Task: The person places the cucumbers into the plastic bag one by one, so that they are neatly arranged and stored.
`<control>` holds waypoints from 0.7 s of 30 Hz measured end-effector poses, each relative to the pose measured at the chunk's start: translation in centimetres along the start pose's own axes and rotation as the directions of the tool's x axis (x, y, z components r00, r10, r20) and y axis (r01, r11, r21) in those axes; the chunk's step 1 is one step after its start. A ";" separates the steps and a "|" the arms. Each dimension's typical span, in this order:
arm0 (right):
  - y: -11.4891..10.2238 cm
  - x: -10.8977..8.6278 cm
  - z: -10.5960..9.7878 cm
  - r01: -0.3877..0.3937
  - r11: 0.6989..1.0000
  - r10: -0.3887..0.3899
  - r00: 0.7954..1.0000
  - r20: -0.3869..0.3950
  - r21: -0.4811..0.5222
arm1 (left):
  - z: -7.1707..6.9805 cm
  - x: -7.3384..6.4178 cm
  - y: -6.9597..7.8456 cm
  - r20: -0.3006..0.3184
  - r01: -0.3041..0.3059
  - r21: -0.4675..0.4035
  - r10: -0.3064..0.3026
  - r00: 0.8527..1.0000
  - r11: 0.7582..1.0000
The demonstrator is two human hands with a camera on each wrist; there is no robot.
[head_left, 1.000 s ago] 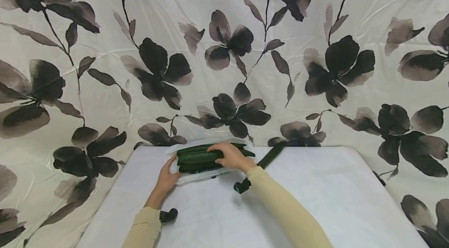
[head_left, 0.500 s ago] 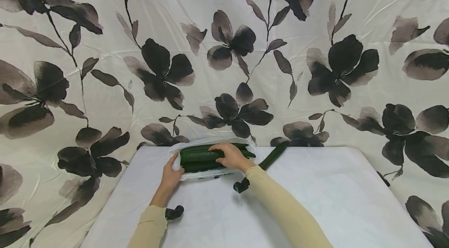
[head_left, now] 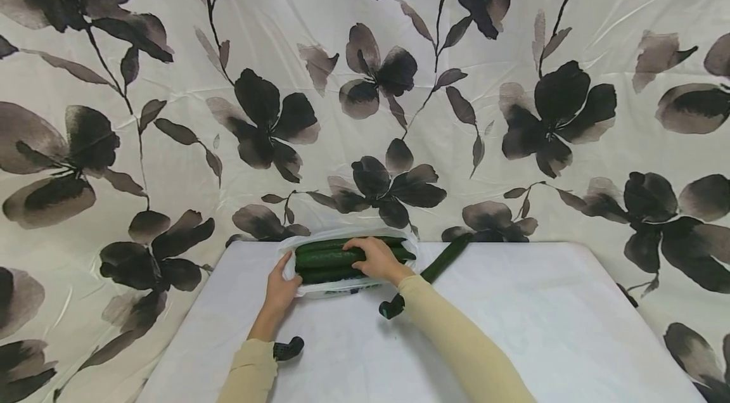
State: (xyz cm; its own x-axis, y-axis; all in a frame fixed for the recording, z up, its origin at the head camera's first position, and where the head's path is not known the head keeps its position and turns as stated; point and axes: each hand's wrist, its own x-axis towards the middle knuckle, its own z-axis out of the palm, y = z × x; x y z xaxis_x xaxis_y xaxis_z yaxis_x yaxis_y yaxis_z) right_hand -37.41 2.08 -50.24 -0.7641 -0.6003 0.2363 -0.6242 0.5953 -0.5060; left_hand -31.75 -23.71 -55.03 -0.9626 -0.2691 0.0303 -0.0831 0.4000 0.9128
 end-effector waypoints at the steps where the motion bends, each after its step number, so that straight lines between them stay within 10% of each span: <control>1: 0.0 0.0 0.0 -0.001 1.000 0.001 1.000 0.000 -0.002 | 0.0 0.0 0.0 -0.003 -0.001 -0.002 0.001 1.000 1.000; 21: 0.5 0.9 0.9 0.004 0.999 -0.003 1.000 0.025 -0.046 | -0.1 -0.3 0.3 0.012 -0.020 0.028 0.019 1.000 0.999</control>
State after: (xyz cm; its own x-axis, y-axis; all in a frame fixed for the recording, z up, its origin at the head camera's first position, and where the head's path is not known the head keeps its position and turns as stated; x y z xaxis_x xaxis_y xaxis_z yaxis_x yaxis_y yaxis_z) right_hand -38.27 1.34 -51.02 -0.7579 -0.6154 0.2166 -0.6340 0.6167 -0.4665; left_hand -31.49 -23.62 -54.71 -0.9670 -0.2513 0.0431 -0.0715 0.4298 0.9001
